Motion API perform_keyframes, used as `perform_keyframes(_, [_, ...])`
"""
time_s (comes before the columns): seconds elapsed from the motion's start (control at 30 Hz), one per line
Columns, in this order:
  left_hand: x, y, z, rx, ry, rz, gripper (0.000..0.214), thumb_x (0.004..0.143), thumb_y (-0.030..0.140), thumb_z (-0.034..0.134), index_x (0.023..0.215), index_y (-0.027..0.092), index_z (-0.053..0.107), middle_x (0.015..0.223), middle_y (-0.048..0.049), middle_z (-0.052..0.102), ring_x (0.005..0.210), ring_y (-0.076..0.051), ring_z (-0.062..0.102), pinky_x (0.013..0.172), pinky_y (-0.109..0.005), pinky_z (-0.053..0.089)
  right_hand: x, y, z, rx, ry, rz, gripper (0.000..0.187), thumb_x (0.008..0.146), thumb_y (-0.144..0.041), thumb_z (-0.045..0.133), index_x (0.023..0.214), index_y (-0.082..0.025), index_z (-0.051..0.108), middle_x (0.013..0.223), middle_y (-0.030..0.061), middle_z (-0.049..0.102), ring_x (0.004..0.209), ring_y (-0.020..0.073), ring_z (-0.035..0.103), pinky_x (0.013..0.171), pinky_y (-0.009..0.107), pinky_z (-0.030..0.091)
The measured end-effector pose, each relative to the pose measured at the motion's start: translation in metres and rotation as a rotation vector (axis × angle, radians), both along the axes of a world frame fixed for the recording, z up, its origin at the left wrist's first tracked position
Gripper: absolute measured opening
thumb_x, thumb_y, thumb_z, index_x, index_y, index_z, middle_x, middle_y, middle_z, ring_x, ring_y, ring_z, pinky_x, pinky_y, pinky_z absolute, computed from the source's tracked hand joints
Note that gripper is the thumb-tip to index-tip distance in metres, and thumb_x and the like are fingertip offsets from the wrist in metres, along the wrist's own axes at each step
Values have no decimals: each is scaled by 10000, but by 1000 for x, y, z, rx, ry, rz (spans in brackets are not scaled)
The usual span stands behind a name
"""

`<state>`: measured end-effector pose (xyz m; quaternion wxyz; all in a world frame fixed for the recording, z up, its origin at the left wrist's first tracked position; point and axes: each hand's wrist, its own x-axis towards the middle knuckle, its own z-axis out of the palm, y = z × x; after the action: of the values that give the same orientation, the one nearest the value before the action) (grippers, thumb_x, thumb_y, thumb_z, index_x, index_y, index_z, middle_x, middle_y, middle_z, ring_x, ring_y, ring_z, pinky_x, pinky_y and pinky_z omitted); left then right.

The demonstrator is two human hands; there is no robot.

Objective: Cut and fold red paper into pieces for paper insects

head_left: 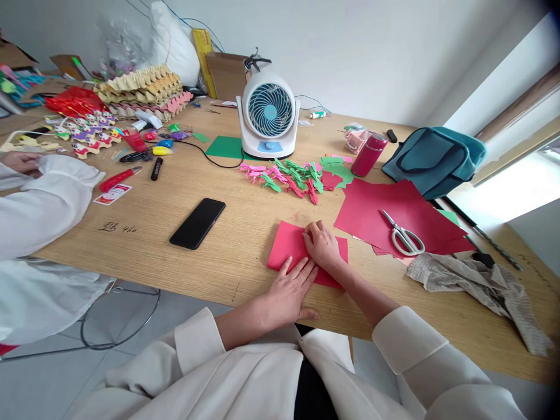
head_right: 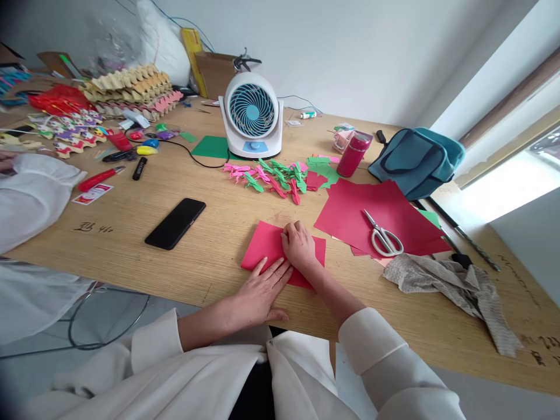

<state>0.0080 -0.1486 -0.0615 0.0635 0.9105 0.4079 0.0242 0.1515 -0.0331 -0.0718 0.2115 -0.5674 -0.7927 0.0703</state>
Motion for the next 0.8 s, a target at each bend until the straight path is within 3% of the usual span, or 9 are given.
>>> perform_keyframes(0.23, [-12, -5, -14, 89, -5, 7, 908, 870, 736, 322, 1528, 117, 226, 1607, -138, 209, 1494, -277, 142, 1198, -522, 76, -1, 0, -1, 8, -24, -6, 74, 921, -221, 487, 927, -215, 560, 973, 79, 571, 898, 227, 560, 767, 311, 430])
perform_keyframes(0.8, [-78, -26, 3, 59, 84, 202, 871, 873, 683, 419, 1520, 119, 270, 1580, -173, 264, 1470, -308, 230, 1179, -560, 162, 1, 0, -1, 0, -28, 0, 106, 922, -238, 475, 947, -212, 574, 990, 87, 565, 873, 231, 562, 734, 318, 419])
